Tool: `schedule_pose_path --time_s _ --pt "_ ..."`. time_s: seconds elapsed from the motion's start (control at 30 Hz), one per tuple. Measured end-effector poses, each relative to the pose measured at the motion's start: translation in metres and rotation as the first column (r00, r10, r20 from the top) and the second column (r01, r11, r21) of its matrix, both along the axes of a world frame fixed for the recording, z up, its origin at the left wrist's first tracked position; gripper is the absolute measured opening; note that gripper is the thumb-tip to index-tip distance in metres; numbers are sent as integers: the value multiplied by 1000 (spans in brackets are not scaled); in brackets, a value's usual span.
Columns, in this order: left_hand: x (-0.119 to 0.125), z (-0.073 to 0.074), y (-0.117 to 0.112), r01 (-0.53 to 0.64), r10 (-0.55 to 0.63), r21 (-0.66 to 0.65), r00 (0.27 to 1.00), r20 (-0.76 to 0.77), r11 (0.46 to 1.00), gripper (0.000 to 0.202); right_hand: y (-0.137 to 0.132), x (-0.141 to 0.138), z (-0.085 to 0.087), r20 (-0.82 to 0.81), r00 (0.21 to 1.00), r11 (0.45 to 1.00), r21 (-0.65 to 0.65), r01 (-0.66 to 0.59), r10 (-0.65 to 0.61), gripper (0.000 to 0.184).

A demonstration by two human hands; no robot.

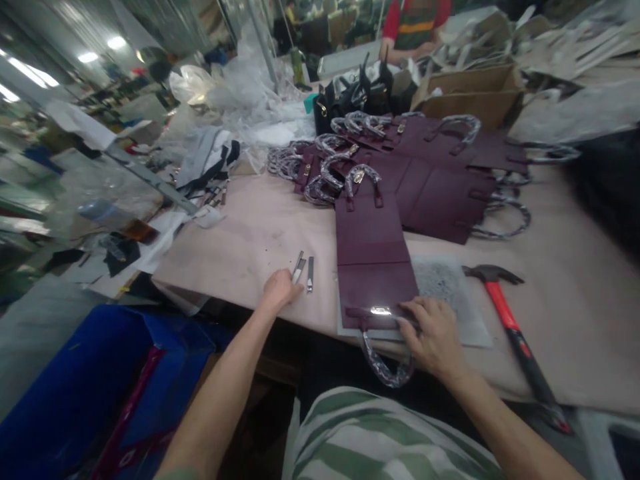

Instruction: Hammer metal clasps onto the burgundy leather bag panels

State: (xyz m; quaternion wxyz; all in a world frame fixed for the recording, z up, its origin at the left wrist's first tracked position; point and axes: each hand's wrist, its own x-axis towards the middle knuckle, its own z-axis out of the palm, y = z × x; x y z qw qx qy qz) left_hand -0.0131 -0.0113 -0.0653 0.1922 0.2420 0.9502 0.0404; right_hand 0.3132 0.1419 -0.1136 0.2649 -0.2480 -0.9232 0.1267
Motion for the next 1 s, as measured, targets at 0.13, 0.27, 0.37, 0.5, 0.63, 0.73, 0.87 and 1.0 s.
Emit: schedule_pose_path --time_s 0.13,0.27,0.37,0.5,0.63,0.73,0.87,1.0 --pt "-13 -5 10 -47 49 -33 996 74 998 14 -2 0 1 13 1000 1000 -11 14 -14 22" --pt "-18 -12 0 -91 75 80 979 188 993 17 -3 0 1 14 1000 1000 -21 22 -22 22" --pt "-17 -14 -17 -168 97 230 951 293 959 20 -3 0 1 16 1000 999 -27 22 -22 22" --pt "-5 -12 -36 -300 75 446 887 455 844 29 -2 -1 1 28 999 999 -25 23 -22 23" --pt "26 -13 -39 -549 -100 685 741 664 478 49 -2 -1 -1 34 999 999 -31 29 -28 24" --pt "56 -22 -32 -609 -183 733 718 672 304 47 -2 -1 -2 48 999 999 -30 24 -23 24" --pt "91 -36 -23 -509 -257 799 765 590 319 35 -2 -2 0 63 998 999 -27 21 -19 23" --pt "110 -41 -18 -326 -351 893 834 427 310 19 -2 -3 1 77 997 999 -35 24 -21 24"
